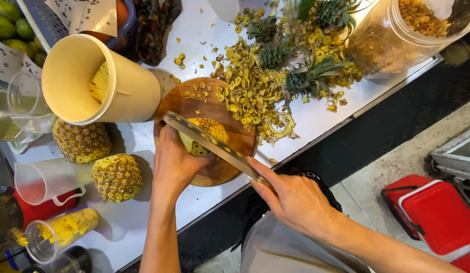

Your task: Peeling and cutting a pineapple, then mixing it into a drink with ice and other ingredients at a food stall.

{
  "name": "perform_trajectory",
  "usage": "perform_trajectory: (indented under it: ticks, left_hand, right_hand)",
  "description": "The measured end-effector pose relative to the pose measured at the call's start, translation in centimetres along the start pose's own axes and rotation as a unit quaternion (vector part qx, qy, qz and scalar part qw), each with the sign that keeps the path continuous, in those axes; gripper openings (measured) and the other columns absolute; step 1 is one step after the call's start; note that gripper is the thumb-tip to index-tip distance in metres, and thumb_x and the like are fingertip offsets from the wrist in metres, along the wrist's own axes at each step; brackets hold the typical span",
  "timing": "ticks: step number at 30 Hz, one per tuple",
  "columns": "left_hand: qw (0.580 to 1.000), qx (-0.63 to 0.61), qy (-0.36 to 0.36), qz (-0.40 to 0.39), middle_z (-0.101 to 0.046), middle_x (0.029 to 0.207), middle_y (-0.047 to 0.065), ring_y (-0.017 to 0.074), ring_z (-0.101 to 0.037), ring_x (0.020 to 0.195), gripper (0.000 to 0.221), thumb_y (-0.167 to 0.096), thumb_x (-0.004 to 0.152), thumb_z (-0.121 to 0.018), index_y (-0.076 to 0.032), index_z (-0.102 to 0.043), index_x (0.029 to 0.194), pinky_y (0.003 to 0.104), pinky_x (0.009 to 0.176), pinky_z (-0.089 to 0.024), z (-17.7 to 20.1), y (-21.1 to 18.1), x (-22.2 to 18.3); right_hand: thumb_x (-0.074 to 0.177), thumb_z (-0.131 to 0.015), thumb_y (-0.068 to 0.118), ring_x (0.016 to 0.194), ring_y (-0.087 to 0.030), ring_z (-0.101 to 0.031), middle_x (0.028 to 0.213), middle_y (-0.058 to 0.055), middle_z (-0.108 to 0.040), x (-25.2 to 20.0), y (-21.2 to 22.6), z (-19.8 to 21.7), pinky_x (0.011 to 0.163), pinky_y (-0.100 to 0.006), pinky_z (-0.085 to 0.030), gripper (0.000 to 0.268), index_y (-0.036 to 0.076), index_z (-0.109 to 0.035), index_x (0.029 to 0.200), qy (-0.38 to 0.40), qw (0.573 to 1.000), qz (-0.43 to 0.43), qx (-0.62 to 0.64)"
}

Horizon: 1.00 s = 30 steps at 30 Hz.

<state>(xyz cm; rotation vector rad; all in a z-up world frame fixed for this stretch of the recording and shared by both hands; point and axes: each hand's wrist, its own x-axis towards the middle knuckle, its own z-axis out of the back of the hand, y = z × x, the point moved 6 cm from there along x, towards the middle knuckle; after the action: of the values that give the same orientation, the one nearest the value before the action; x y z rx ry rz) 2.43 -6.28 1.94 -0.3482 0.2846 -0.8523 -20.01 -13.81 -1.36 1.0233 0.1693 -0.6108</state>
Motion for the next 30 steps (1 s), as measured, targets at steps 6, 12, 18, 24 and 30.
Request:
perform_trajectory:
  ticks: [6,12,18,24,30]
  left_hand:
    - [1.0,-0.012,-0.019,-0.016,-0.061,0.124,0.022,0.0427,-0.057,0.118,0.092,-0.028,0.052,-0.094,0.001,-0.054,0.129,0.049,0.096,-0.049,-0.3,-0.1,0.2]
    - [0.999,-0.019,-0.037,-0.035,-0.059,0.128,0.022,0.042,-0.055,0.119,0.098,-0.027,0.051,-0.096,0.002,-0.051,0.134,0.048,0.096,-0.048,-0.1,0.9,0.1]
    - [0.997,-0.015,-0.047,-0.057,-0.06,0.129,0.018,0.0392,-0.057,0.121,0.093,-0.026,0.056,-0.096,0.0,-0.052,0.134,0.047,0.098,-0.049,-0.1,-0.1,-0.4]
    - [0.999,-0.023,-0.036,-0.028,-0.061,0.124,0.019,0.0382,-0.06,0.114,0.093,-0.027,0.054,-0.097,-0.002,-0.053,0.133,0.047,0.092,-0.051,-0.1,0.4,0.0]
    - [0.998,-0.038,-0.032,-0.04,-0.061,0.124,0.019,0.0371,-0.063,0.112,0.091,-0.025,0.056,-0.095,-0.004,-0.054,0.133,0.045,0.093,-0.053,0.0,0.9,-0.3]
  right_hand:
    - [0.101,-0.053,0.038,0.059,-0.041,-0.065,0.066,-0.019,-0.067,4.0,1.2,-0.3,0.055,-0.052,-0.053,0.053,0.022,-0.044,0.151,-0.091,0.991,0.095,0.027]
    - [0.097,-0.049,0.039,0.054,-0.04,-0.067,0.056,-0.017,-0.064,0.6,-2.8,-1.4,0.056,-0.05,-0.056,0.062,0.028,-0.039,0.157,0.013,1.0,-0.01,0.025]
    - [0.103,-0.048,0.041,0.056,-0.041,-0.063,0.059,-0.017,-0.063,6.1,-0.2,-0.6,0.054,-0.052,-0.052,0.051,0.022,-0.046,0.151,-0.038,0.996,0.07,0.04]
    - [0.096,-0.044,0.045,0.055,-0.04,-0.068,0.058,-0.019,-0.066,1.2,-4.2,-1.2,0.058,-0.049,-0.058,0.064,0.03,-0.039,0.158,0.086,0.993,-0.077,0.025]
    - [0.112,-0.045,0.039,0.066,-0.041,-0.065,0.076,-0.015,-0.069,8.4,-4.5,-2.7,0.06,-0.048,-0.053,0.045,0.012,-0.052,0.146,-0.051,0.988,0.127,0.064]
